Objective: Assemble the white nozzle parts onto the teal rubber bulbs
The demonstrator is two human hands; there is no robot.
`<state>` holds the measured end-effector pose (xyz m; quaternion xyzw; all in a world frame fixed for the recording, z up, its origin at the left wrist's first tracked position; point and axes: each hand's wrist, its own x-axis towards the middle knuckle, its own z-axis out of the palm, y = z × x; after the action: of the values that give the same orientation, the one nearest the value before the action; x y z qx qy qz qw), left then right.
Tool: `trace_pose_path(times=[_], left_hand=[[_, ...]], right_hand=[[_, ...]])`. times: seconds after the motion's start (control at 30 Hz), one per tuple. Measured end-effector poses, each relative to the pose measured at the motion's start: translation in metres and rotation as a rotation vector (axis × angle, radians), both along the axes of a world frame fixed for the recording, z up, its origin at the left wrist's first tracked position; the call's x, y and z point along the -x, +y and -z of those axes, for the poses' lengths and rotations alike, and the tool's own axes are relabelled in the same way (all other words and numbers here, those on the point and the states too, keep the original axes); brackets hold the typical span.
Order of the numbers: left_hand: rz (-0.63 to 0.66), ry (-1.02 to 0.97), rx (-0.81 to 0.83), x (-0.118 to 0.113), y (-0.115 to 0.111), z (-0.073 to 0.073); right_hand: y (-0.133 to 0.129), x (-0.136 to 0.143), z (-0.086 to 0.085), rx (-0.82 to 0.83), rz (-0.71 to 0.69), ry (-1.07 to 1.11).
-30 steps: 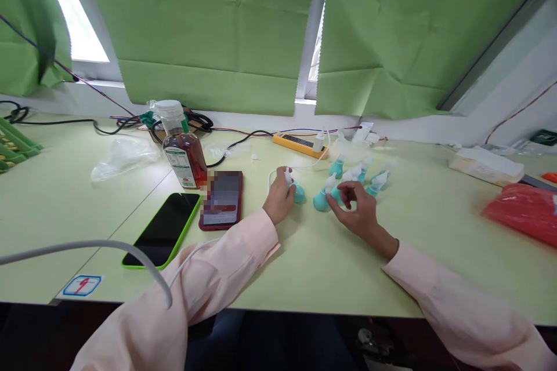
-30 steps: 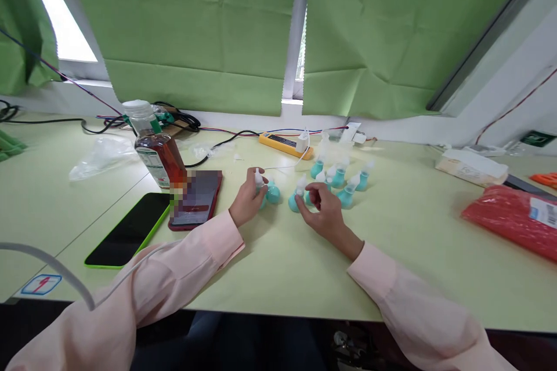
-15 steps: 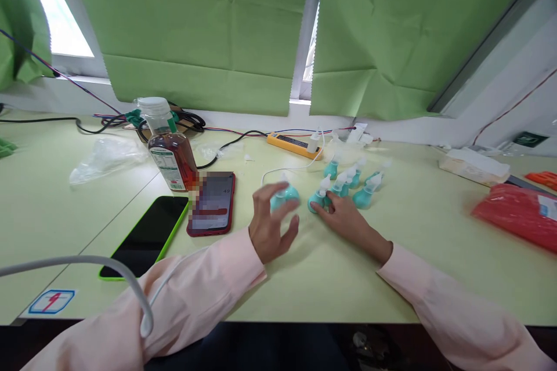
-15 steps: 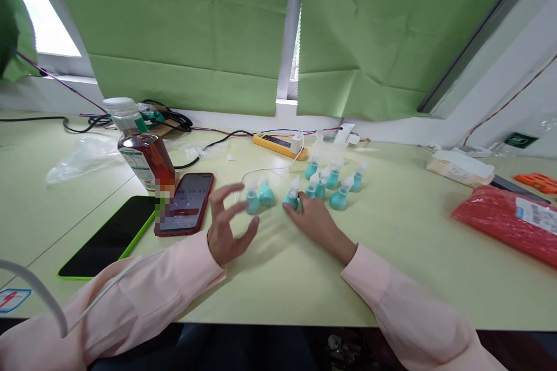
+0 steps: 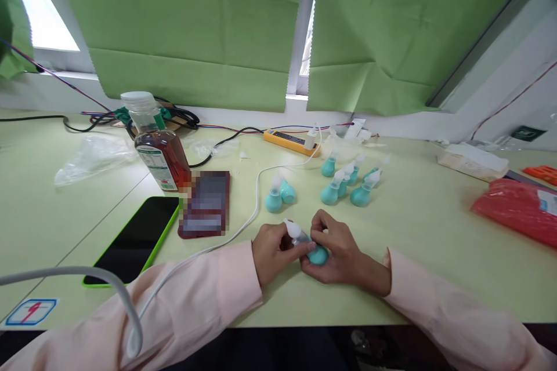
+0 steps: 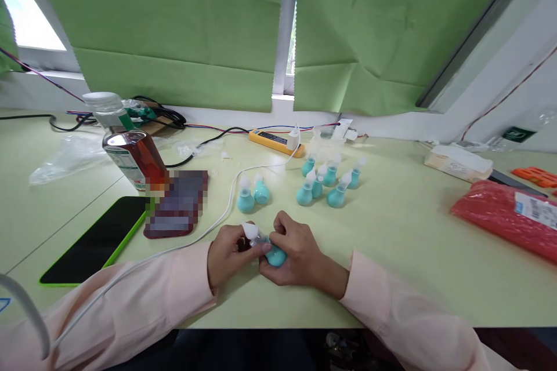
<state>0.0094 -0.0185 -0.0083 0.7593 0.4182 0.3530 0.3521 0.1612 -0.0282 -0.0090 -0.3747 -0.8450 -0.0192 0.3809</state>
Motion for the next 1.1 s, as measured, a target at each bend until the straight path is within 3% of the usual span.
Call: trace_pose_path(times=[0.1,0.3,0.5,0.6,0.77,0.9,1.1], left_hand=[[0.018,-0.035,-0.035,0.002,-0.001,-0.004],[0.082,-0.103,-0.071,0.006,0.003,-0.005],[0.212,-0.016,-0.461,0.009,0.008,0.001],[0.22,-0.01,-0.522,0.009,0.01,0.002],[0.209,0.01,-0.502,0.01,0.006,0.002],[0.114,0.014,-0.459,0.011,0.001,-0.001],[-0.045,-0.194,-0.481,0.01,-0.001,-0.006]], right_hand=[[-0.001,0.001,-0.003,0.169,-0.04,0.119],[-0.004,0.0,-0.01,0.721,-0.19,0.209],[-0.006,0.001,-0.014,1.117,-0.279,0.468],[-0.008,0.002,-0.022,1.256,-0.278,0.535],[-0.009,0.003,-0.023,1.287,-0.283,0.592],[-0.007,0.005,-0.016,1.217,-0.247,0.612],[-0.005,0.007,-0.013,1.105,-0.214,0.598]])
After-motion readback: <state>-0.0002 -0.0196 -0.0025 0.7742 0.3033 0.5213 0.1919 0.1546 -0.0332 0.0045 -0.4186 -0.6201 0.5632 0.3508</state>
